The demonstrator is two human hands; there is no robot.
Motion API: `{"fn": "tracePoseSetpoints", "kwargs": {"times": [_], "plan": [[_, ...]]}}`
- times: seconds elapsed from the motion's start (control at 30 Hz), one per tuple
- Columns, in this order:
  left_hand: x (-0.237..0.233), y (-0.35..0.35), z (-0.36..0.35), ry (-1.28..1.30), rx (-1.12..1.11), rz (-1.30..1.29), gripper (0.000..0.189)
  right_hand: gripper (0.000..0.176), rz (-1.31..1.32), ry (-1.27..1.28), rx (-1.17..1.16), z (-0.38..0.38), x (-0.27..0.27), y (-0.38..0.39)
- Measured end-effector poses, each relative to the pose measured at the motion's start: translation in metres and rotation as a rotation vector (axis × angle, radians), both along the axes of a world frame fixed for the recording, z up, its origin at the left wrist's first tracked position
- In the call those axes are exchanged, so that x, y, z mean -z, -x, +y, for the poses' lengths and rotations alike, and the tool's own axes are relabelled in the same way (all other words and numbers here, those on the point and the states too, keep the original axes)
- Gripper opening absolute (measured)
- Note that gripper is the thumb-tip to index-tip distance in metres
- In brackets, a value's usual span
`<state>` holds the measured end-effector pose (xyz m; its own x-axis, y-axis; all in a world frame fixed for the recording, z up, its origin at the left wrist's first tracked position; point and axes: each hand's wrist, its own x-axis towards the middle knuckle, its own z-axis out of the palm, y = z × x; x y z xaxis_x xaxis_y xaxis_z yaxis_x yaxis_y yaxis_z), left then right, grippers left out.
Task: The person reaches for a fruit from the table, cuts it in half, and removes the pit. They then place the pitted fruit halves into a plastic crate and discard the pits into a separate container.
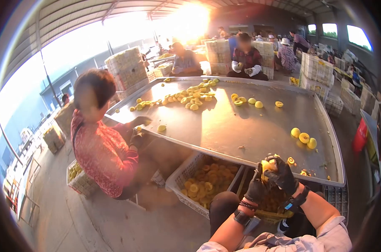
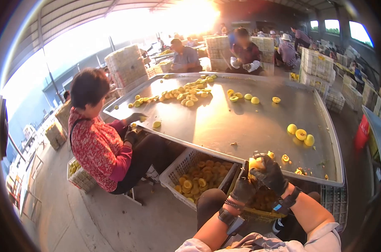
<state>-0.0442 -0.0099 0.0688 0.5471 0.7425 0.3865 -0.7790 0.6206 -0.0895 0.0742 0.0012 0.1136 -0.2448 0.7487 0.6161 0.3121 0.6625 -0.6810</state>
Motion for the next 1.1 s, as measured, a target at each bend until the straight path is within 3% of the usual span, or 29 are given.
{"fn": "tracePoseSetpoints", "kwargs": {"times": [0.03, 0.17, 0.2, 0.27, 0.33, 0.37, 0.47, 0.6, 0.63, 0.77, 0.83, 0.9, 0.93, 1.0, 1.03, 1.1], "plan": [[-0.027, 0.005, -0.015, -0.049, 0.112, -0.052, 0.046, 0.03, -0.041, 0.114, 0.055, -0.014, -0.014, -0.002], [-0.041, -0.003, -0.024, -0.025, -0.057, 0.358, 0.043, 0.027, -0.244, -0.16, 0.269, -0.014, -0.02, -0.028], [-0.024, -0.004, -0.021, -0.264, -0.399, 0.67, 0.041, 0.027, -0.227, -0.17, 0.274, -0.009, -0.01, -0.036], [-0.017, -0.01, -0.022, -0.41, -0.617, 0.937, 0.035, 0.028, -0.201, -0.176, 0.319, -0.004, 0.018, -0.06], [-0.022, -0.015, -0.009, -0.44, -0.617, 1.072, 0.031, 0.026, -0.207, -0.246, 0.379, -0.011, 0.021, -0.068], [-0.017, -0.019, -0.008, -0.561, -0.807, 1.257, 0.03, 0.025, -0.133, -0.122, 0.328, -0.011, 0.025, -0.072], [-0.007, -0.031, -0.002, -0.238, -0.585, 1.012, 0.029, 0.024, 0.039, 0.168, 0.22, -0.016, 0.03, -0.077], [-0.012, -0.048, -0.014, -0.628, -1.107, 1.474, 0.035, 0.024, 0.201, 0.382, 0.122, -0.03, 0.025, -0.075], [-0.015, -0.05, -0.016, -0.731, -1.246, 1.578, 0.037, 0.024, -0.003, 0.391, 0.194, -0.038, 0.012, -0.078], [0.049, -0.044, 0.015, -0.558, -0.938, 1.548, 0.045, 0.025, -0.204, 0.194, 0.251, -0.038, 0.024, -0.09], [0.029, -0.054, 0.007, -0.346, -0.724, 1.376, 0.046, 0.026, -0.311, 0.15, 0.287, -0.039, 0.028, -0.094], [-0.006, -0.07, -0.007, -0.018, -0.451, 1.029, 0.046, 0.028, -0.301, 0.239, 0.319, -0.037, 0.034, -0.098], [0.002, -0.071, -0.004, -0.178, -0.611, 1.222, 0.047, 0.03, -0.295, 0.283, 0.335, -0.035, 0.036, -0.1], [0.013, -0.074, 0.001, -0.518, -0.933, 1.585, 0.048, 0.034, -0.177, 0.009, 0.385, -0.028, 0.029, -0.105], [0.009, -0.078, -0.001, -0.339, -0.719, 1.45, 0.048, 0.036, -0.118, -0.126, 0.407, -0.026, 0.027, -0.107], [-0.004, -0.085, -0.006, -0.001, -0.307, 1.151, 0.047, 0.04, -0.122, 0.082, 0.261, -0.025, 0.034, -0.11]]}}
